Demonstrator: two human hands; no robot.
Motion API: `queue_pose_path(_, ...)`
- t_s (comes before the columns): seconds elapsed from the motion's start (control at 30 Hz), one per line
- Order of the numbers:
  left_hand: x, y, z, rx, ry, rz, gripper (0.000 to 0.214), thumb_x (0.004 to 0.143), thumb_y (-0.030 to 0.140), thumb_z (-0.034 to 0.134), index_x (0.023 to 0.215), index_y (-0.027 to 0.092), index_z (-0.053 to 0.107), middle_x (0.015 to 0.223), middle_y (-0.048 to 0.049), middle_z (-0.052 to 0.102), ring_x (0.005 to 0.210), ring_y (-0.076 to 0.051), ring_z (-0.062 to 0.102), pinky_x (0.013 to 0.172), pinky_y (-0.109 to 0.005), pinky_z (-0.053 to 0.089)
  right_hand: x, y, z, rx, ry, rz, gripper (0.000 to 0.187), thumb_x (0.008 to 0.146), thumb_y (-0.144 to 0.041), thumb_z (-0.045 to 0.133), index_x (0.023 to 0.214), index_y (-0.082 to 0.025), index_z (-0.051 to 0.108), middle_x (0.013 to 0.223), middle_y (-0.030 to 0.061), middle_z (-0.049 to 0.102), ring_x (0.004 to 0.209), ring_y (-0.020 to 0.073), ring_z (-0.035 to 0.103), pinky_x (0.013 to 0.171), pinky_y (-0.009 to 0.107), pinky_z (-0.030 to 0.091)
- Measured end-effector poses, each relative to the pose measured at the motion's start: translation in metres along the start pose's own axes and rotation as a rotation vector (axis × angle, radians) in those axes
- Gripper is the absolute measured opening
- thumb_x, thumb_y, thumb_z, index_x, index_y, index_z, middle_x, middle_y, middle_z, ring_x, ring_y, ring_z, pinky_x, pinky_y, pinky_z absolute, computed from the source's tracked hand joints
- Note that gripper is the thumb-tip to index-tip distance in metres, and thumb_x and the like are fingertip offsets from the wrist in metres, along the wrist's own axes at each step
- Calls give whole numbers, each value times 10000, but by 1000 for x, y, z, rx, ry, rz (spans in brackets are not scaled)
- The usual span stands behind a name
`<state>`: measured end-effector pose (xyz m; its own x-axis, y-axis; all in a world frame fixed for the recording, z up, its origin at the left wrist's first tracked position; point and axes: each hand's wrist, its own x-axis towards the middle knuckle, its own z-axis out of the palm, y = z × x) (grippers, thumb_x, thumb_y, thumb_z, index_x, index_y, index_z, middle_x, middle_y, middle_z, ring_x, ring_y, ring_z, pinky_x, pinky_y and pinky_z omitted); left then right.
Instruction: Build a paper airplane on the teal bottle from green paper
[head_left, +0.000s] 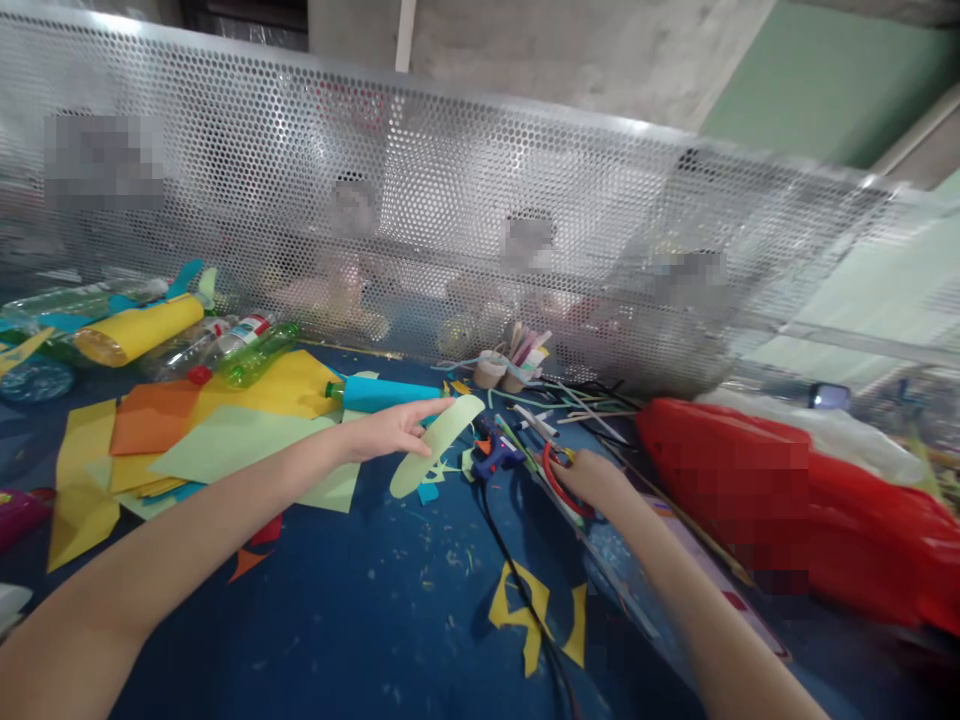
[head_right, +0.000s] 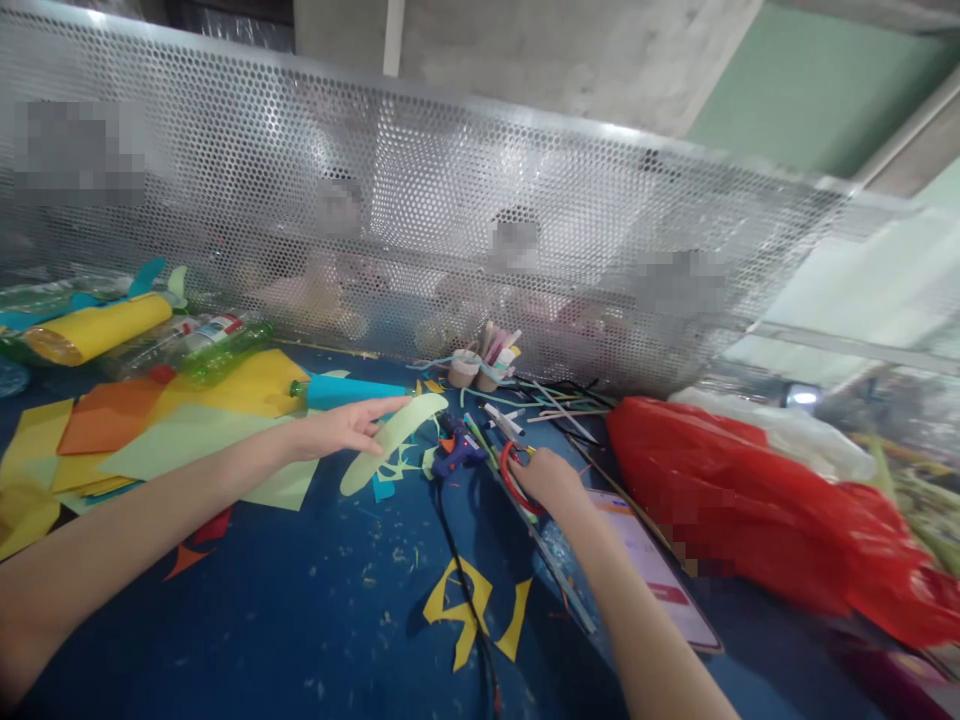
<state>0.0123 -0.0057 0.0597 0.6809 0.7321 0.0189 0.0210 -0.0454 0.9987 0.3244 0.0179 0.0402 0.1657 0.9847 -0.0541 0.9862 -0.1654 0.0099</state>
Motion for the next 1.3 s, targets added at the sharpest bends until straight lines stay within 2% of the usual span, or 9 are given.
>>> queue_pose_path(0.27, -2, -2, 5, 34, -39, 5, 861, 691, 75, 594, 1429, 295, 210, 1370, -100, 444, 937, -192, 590, 756, -312, 460, -8, -5, -1, -40, 11, -105, 496, 824, -535, 452, 878, -88, 661, 917, 216, 679, 858, 317, 653, 676, 338, 459)
queue_pose_path(0.4, -4, 1, 10, 66, -34, -7, 870, 695, 73, 587, 1436, 286, 184, 1347, -108, 471, 962, -201, 585, 768, -318, 457, -15, -12, -6, 1, 221, -137, 427, 793, -500, 516, 837, -107, 678, 937, 231, 656, 946, 361, 609, 769, 424, 452)
queue_pose_path(0.47, -5, 3, 14, 96, -26, -8, 873, 695, 73, 584, 1438, 279, 176, 1338, -115, 478, 957, -202, 585, 771, -321, 455, -22, -25, -9, 249, 277, -257, 369, 798, -484, 516, 830, -157, 684, 898, 174, 673, 932, 325, 613, 802, 433, 454)
queue_pose_path(0.6, -6, 4, 19, 170, -42, 44, 851, 703, 84, 580, 1433, 294, 198, 1345, -111, 458, 962, -198, 568, 766, -307, 446, -42, -61, -7, 1220, -104, -398, 405, 803, -563, 484, 914, -219, 667, 906, 90, 695, 865, 245, 645, 743, 373, 517)
queue_pose_path(0.73, -7, 2, 24, 229, -56, 27, 835, 718, 126, 604, 1427, 320, 208, 1286, -115, 500, 850, -159, 564, 721, -292, 436, -59, -84, 1, 1554, -139, -390, 337, 715, -456, 666, 945, -213, 630, 919, 54, 688, 840, 203, 644, 762, 336, 520)
queue_pose_path(0.83, -6, -2, 27, 129, -10, 0, 920, 680, 165, 678, 1429, 347, 174, 1368, -142, 406, 816, -140, 554, 719, -294, 435, -61, -85, 5, 1498, 33, -443, 321, 713, -381, 684, 973, -209, 604, 876, 39, 684, 815, 197, 634, 749, 336, 515)
queue_pose_path(0.9, -4, -5, 29, 35, 20, -70, 946, 670, 195, 705, 1434, 323, 161, 1246, -140, 514, 786, -142, 563, 710, -301, 435, -59, -82, 7, 1397, 149, -491, 284, 738, -358, 659, 970, -204, 605, 872, 44, 681, 794, 197, 628, 734, 336, 511)
queue_pose_path(1.07, 2, -13, 28, -110, 94, -255, 625, 687, 221, 696, 1272, 154, 487, 802, -37, 620, 713, -132, 564, 663, -267, 412, -63, -80, 8, 1064, 377, -590, 163, 793, -321, 584, 882, -207, 658, 900, 59, 657, 797, 200, 608, 700, 322, 504)
queue_pose_path(1.3, 5, -8, 27, -306, 200, -302, 387, 731, 112, 590, 1118, 143, 586, 832, -32, 652, 764, -117, 604, 762, -254, 445, -81, -89, 4, 763, 482, -858, 206, 826, -200, 527, 890, -279, 706, 961, 55, 626, 916, 214, 582, 820, 391, 479)
